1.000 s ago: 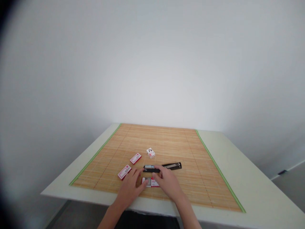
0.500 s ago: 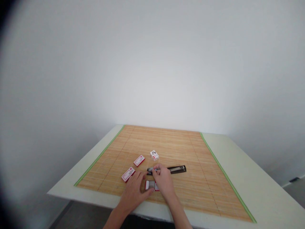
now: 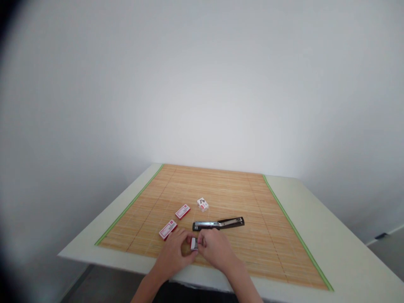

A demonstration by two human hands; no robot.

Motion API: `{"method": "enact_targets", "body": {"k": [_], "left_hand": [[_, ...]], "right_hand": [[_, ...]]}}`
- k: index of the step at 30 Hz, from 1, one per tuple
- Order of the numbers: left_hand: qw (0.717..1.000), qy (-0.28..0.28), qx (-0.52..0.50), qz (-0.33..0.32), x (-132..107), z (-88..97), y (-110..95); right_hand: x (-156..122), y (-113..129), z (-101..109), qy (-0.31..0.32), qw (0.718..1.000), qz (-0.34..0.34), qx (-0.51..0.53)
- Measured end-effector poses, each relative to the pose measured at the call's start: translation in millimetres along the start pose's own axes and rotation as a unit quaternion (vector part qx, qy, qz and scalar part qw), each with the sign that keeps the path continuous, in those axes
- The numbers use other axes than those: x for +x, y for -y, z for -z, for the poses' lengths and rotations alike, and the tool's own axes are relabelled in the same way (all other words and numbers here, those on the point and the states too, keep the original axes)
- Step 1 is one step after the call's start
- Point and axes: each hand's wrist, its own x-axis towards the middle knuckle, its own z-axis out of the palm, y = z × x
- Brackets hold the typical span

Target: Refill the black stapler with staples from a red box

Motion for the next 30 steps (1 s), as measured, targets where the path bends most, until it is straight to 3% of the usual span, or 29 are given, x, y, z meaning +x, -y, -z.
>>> {"method": "enact_targets", "body": {"k": [5,10,17,23,30], "left_hand": [[1.0,-0.006,-0.011,-0.002,0.6,-0.2,2.9],[1.0,0.001,-0.028,0.003,-0.4,1.4,6.6],[0.997,0.023,-0.069,0.011,0.1,8.6,9.4],[0.994,0.056,-0.087,0.035,3.1,12.0,12.5],[0.994,0.083,-0.066,0.035,8.5,3.2,19.3]], "right_hand": [[3.5,2.3,-6.5,-0.007,1.0,-0.011,-0.023],[4.0,-3.7,3.0,0.015,1.0,-0.003,-0.018],[-11.8,-32.5,21.6,-0.004,1.0,-0.029,0.008],[-32.3,-60.0,18.1,0.02,0.998,-0.041,0.036],[-33.5,-47.8,8.6,0.0,0.995,-0.016,0.097]]}}
